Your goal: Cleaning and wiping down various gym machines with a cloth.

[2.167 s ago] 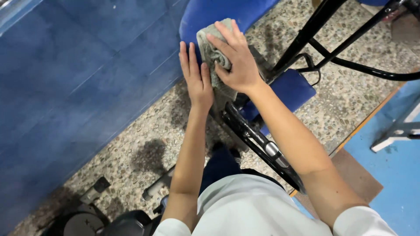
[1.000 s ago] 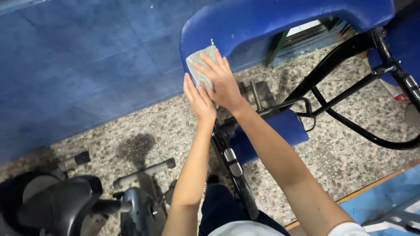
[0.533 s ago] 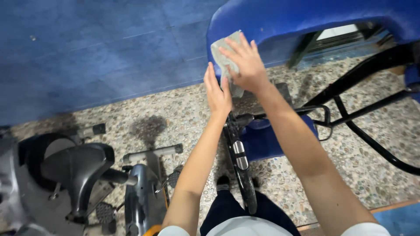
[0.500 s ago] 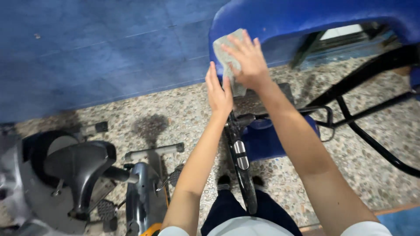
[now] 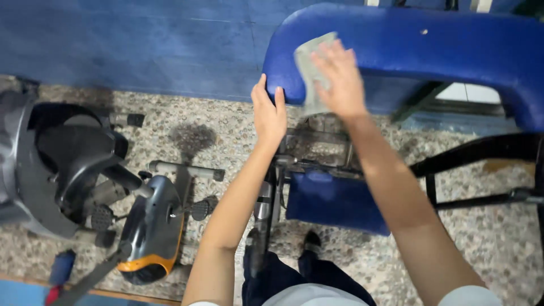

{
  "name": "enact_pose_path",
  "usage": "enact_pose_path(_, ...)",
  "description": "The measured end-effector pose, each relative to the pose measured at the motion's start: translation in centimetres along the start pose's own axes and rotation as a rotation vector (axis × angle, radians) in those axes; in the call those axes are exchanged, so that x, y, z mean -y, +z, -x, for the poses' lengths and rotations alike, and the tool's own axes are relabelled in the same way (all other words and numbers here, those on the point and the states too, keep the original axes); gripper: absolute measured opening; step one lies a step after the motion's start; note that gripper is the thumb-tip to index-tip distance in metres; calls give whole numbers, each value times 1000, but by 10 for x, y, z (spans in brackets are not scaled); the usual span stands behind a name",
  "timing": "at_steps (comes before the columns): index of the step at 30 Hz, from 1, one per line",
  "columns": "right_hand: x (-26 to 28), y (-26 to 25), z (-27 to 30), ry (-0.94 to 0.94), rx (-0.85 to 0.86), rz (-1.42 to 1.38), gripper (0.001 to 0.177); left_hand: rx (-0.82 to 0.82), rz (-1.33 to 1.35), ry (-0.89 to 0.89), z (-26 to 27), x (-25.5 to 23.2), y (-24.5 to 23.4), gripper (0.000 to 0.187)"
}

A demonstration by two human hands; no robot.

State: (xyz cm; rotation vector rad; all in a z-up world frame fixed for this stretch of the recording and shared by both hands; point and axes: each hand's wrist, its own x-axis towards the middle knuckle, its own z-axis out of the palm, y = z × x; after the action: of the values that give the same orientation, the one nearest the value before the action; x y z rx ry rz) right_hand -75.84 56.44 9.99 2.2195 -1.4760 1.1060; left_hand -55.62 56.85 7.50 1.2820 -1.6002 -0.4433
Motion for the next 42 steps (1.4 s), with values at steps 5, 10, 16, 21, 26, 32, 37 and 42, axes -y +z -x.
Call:
enact_pose_path(5, -43, -14, -30, 81, -10, 134, 71, -53, -389, 136, 0, -13, 26, 52)
enact_pose_path(10, 6, 18, -47, 49, -55, 88, 64, 13, -485, 345, -30, -3, 42, 53)
enact_pose_path(16, -9, 40, -47, -40, -42, 29, 42, 34, -533, 375, -51, 17, 49, 56)
enact_pose_path(21, -25, 52, -74, -11, -37, 107, 45, -31, -575, 397, -40, 15, 50, 62)
enact_pose_path(26, -25, 59, -103, 35, -36, 156, 44, -157, -483, 361, -27, 10, 51, 51)
enact_pose_path(32, -3, 48, -70, -117, -14, 30, 48, -74, -332, 267, -21, -4, 39, 62)
enact_pose_path(37, -46, 44, -66, -195, 8, 45, 50, -47, -331, 186, -34, -12, 47, 51)
enact_pose_path(42, -38, 38, -87, -78, -64, 77, 47, -136, -39, 88, -62, -14, 73, 57)
